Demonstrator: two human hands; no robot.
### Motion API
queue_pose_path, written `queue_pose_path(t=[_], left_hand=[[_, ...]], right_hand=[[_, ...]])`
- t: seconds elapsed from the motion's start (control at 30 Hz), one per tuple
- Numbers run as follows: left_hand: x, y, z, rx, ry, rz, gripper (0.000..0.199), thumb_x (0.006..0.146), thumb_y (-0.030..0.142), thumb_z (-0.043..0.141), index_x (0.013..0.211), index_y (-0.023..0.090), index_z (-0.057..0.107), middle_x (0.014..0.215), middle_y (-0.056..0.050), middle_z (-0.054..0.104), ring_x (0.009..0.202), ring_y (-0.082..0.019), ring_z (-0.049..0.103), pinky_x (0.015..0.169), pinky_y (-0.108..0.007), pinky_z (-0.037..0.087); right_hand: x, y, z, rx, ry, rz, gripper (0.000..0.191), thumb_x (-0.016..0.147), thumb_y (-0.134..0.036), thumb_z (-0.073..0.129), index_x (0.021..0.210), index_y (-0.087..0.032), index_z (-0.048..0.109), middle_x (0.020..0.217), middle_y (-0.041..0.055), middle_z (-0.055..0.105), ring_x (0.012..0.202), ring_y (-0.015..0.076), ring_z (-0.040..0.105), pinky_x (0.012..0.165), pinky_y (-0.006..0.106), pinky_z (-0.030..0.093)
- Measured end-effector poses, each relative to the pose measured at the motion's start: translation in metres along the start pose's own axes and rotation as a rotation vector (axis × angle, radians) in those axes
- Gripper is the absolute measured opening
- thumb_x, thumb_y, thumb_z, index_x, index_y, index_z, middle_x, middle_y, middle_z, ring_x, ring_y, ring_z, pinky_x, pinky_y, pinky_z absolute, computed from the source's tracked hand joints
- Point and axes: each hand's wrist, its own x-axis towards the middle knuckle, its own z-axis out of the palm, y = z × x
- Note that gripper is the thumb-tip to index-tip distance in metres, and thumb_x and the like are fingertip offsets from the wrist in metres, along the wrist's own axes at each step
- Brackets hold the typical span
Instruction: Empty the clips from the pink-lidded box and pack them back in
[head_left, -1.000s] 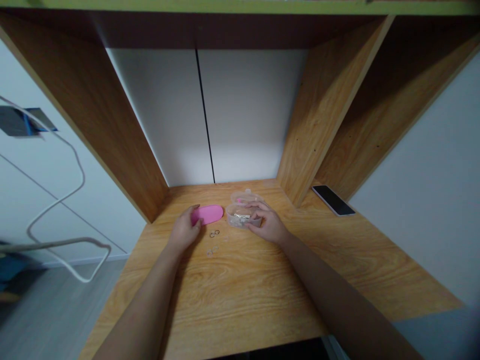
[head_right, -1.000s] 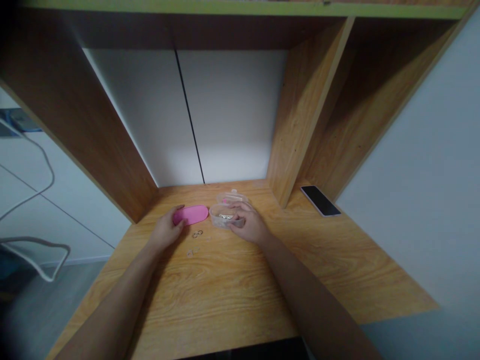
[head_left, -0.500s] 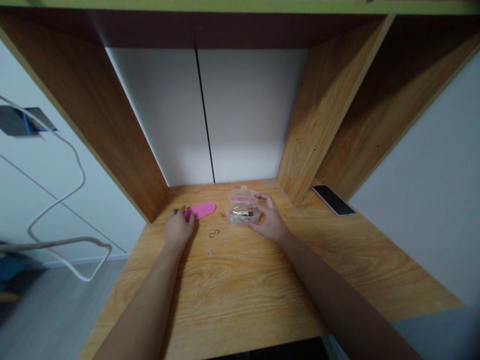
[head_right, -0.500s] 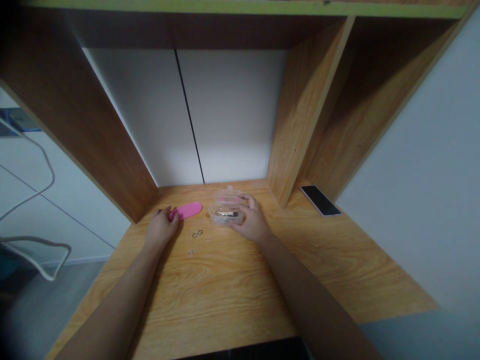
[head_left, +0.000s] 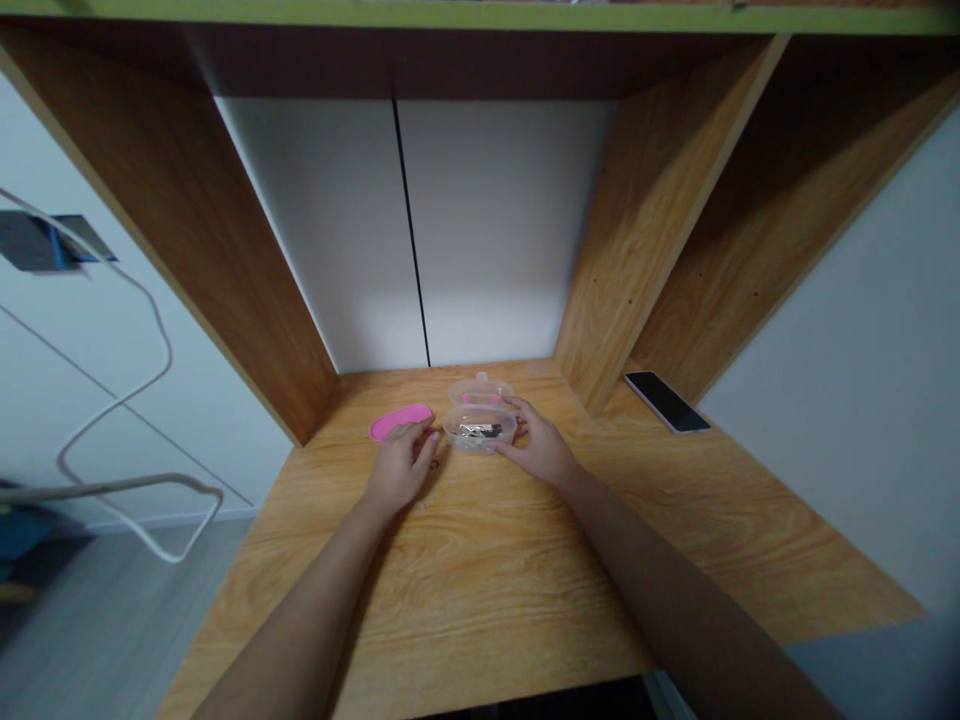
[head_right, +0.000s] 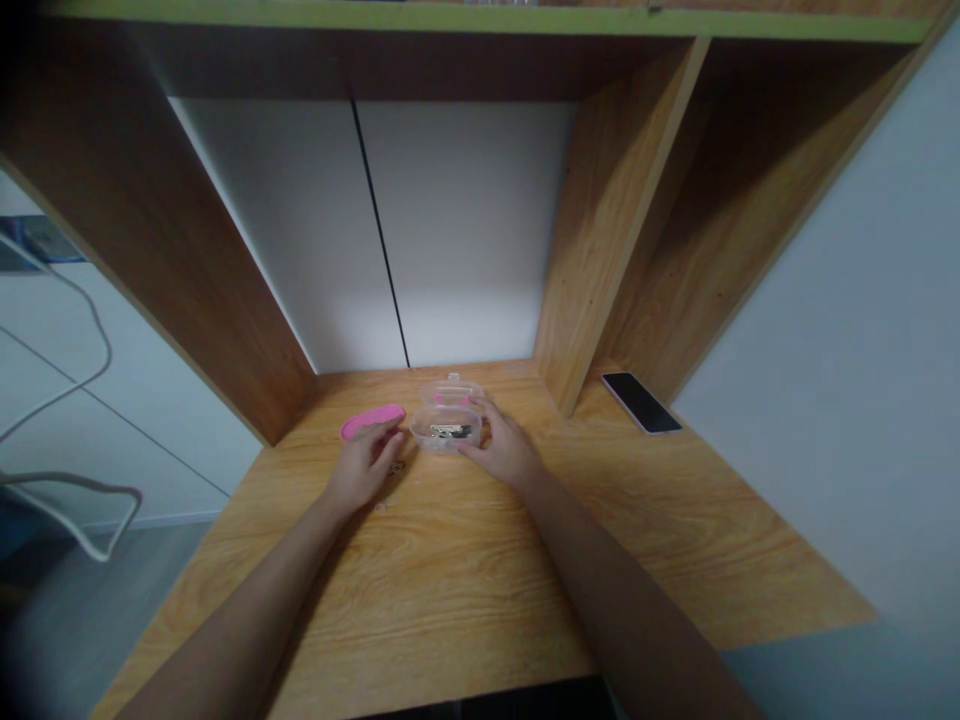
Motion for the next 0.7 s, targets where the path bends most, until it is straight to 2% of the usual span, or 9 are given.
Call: queue_pose_path(t=[0.13, 0.2, 0.3, 0.37, 0.5, 0.6, 0.7], left_hand=[[-0.002, -0.005, 0.007, -0.283, -0.083, -0.130, 0.060, 0.091, 0.043, 0.062, 0.145, 0.017, 0.050, 0.122, -0.013, 0.071, 0.108, -0.025, 0.068, 0.101, -0.042, 0.051], [-0.002, -0.010, 0.010, -0.370, -0.141, -0.142, 0.066, 0.092, 0.041, 0.062, 0.150, 0.018, 0.041, 0.126, -0.012, 0.070, 0.107, -0.023, 0.069, 0.098, -0.041, 0.053], [-0.002, -0.015, 0.012, -0.423, -0.127, -0.121, 0.070, 0.090, 0.035, 0.064, 0.152, 0.018, 0.036, 0.127, -0.012, 0.069, 0.104, -0.021, 0.070, 0.093, -0.039, 0.057], [-0.001, -0.017, 0.013, -0.429, -0.110, -0.122, 0.069, 0.087, 0.032, 0.067, 0.149, 0.018, 0.041, 0.126, -0.013, 0.069, 0.100, -0.021, 0.071, 0.089, -0.037, 0.059], [0.000, -0.021, 0.015, -0.426, -0.109, -0.140, 0.054, 0.082, 0.028, 0.069, 0.134, 0.016, 0.058, 0.118, -0.012, 0.073, 0.094, -0.021, 0.073, 0.085, -0.036, 0.060], [0.001, -0.030, 0.018, -0.392, -0.101, -0.109, 0.037, 0.080, 0.026, 0.071, 0.115, 0.017, 0.069, 0.109, -0.010, 0.075, 0.095, -0.022, 0.072, 0.089, -0.037, 0.059], [0.002, -0.035, 0.018, -0.360, -0.087, -0.098, 0.026, 0.080, 0.025, 0.069, 0.105, 0.017, 0.072, 0.104, -0.009, 0.076, 0.095, -0.022, 0.072, 0.091, -0.038, 0.058]], right_hand=[[-0.001, -0.014, -0.001, 0.028, -0.021, -0.154, 0.082, 0.074, -0.038, 0.083, 0.146, -0.031, 0.043, 0.133, 0.0076, 0.063, 0.116, 0.0265, 0.064, 0.100, 0.043, 0.053], [-0.003, -0.021, -0.001, 0.002, -0.047, -0.252, 0.078, 0.076, -0.037, 0.082, 0.145, -0.030, 0.046, 0.135, 0.0082, 0.060, 0.122, 0.0270, 0.060, 0.105, 0.044, 0.050], [-0.007, -0.031, 0.000, -0.036, -0.095, -0.341, 0.077, 0.076, -0.041, 0.082, 0.144, -0.028, 0.048, 0.134, 0.0106, 0.056, 0.125, 0.0289, 0.056, 0.107, 0.045, 0.049], [-0.009, -0.037, 0.002, -0.044, -0.105, -0.353, 0.075, 0.080, -0.042, 0.078, 0.146, -0.027, 0.046, 0.137, 0.0119, 0.052, 0.127, 0.0296, 0.055, 0.107, 0.045, 0.049], [-0.014, -0.046, 0.009, -0.140, -0.066, -0.391, 0.054, 0.094, -0.029, 0.061, 0.146, -0.029, 0.047, 0.138, 0.0127, 0.051, 0.127, 0.0285, 0.054, 0.103, 0.045, 0.052], [-0.014, -0.051, 0.013, -0.252, -0.055, -0.477, 0.044, 0.097, -0.024, 0.054, 0.141, -0.029, 0.054, 0.133, 0.0133, 0.056, 0.122, 0.0273, 0.057, 0.101, 0.044, 0.053], [-0.015, -0.057, 0.015, -0.353, -0.048, -0.602, 0.044, 0.097, -0.025, 0.056, 0.140, -0.030, 0.056, 0.132, 0.0129, 0.058, 0.124, 0.0275, 0.056, 0.103, 0.045, 0.052]])
